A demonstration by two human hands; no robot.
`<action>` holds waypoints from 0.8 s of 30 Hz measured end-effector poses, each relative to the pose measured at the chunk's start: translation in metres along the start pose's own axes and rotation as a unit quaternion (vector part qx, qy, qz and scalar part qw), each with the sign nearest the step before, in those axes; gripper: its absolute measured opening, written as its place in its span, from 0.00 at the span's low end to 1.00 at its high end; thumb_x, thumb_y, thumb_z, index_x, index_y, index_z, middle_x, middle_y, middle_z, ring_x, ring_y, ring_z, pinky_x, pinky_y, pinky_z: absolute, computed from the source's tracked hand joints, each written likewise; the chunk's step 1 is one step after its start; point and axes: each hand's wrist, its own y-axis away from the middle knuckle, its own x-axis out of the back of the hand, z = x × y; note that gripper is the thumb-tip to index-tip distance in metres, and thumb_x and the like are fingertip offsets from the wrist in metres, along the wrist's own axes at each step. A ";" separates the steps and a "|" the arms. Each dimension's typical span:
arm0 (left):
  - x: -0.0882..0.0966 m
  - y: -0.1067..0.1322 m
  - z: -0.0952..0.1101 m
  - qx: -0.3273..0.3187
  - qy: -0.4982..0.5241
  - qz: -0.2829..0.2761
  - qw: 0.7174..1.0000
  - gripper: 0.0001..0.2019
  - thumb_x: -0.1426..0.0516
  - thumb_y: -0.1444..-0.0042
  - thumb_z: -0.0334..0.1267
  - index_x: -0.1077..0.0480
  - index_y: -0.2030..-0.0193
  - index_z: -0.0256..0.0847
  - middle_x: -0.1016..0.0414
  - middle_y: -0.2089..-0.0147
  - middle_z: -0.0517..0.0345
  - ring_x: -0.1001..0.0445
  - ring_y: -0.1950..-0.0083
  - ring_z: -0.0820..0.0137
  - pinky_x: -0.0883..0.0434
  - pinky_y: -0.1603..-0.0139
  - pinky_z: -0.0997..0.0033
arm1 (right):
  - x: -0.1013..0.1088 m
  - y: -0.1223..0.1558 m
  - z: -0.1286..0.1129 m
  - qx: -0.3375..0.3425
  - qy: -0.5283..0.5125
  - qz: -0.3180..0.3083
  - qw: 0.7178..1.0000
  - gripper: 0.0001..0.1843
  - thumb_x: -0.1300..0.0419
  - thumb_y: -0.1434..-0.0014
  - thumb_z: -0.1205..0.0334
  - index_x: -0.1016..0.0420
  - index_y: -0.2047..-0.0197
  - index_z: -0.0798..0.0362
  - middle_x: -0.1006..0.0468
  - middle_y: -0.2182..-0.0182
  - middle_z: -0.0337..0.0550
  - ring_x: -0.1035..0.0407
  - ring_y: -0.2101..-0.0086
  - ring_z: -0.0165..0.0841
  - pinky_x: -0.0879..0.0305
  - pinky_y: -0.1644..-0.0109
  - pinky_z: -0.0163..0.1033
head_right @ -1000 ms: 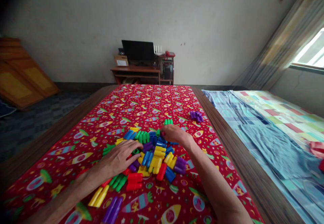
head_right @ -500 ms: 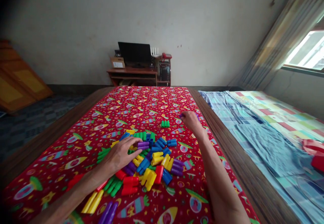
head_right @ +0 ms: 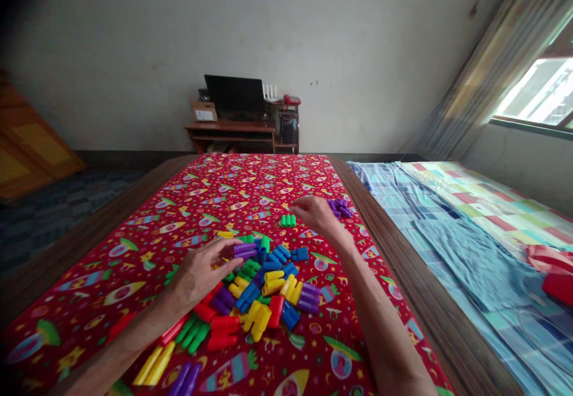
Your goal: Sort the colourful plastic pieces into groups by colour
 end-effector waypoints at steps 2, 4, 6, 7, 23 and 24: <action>0.004 -0.001 0.005 0.029 0.035 0.021 0.999 0.13 0.42 0.45 0.45 0.28 0.57 0.40 0.22 0.59 0.53 0.21 0.66 0.67 0.22 0.67 0.69 | -0.024 0.002 -0.031 0.105 -0.085 -0.117 0.984 0.12 0.45 0.39 0.59 0.22 0.62 0.56 0.23 0.72 0.38 0.34 0.73 0.27 0.43 0.70 0.31; 0.008 -0.001 0.010 0.041 0.054 0.043 0.997 0.13 0.42 0.46 0.46 0.28 0.59 0.40 0.22 0.59 0.53 0.21 0.65 0.66 0.22 0.67 0.70 | -0.044 0.005 -0.054 0.168 -0.103 -0.164 0.967 0.08 0.44 0.40 0.66 0.23 0.63 0.56 0.25 0.74 0.37 0.37 0.74 0.26 0.45 0.70 0.30; 0.013 -0.002 0.012 0.053 0.076 0.051 0.994 0.13 0.42 0.45 0.47 0.29 0.59 0.40 0.22 0.61 0.55 0.21 0.64 0.66 0.22 0.65 0.70 | -0.052 0.005 -0.062 0.190 -0.092 -0.155 0.965 0.06 0.44 0.41 0.69 0.25 0.65 0.57 0.29 0.76 0.35 0.40 0.76 0.24 0.47 0.72 0.29; 0.014 -0.003 0.011 0.061 0.088 0.050 0.993 0.14 0.42 0.45 0.47 0.30 0.57 0.40 0.22 0.62 0.55 0.20 0.63 0.66 0.22 0.65 0.70 | -0.051 0.004 -0.060 0.186 -0.083 -0.136 0.970 0.06 0.44 0.41 0.69 0.26 0.67 0.57 0.30 0.78 0.35 0.41 0.77 0.23 0.49 0.72 0.29; 0.004 0.006 -0.037 -0.112 -0.175 -0.056 0.977 0.16 0.53 0.36 0.38 0.27 0.51 0.38 0.23 0.51 0.48 0.24 0.49 0.63 0.27 0.45 0.61 | 0.022 0.013 0.095 -0.351 0.212 0.099 0.907 0.25 0.48 0.37 0.46 0.20 0.65 0.58 0.21 0.66 0.58 0.27 0.64 0.42 0.40 0.64 0.39; 0.005 0.007 -0.037 -0.115 -0.174 -0.062 0.976 0.16 0.53 0.35 0.38 0.26 0.52 0.39 0.21 0.53 0.49 0.24 0.52 0.64 0.28 0.45 0.61 | 0.024 0.012 0.092 -0.352 0.217 0.113 0.903 0.25 0.49 0.37 0.46 0.20 0.65 0.58 0.22 0.65 0.59 0.27 0.64 0.43 0.40 0.63 0.39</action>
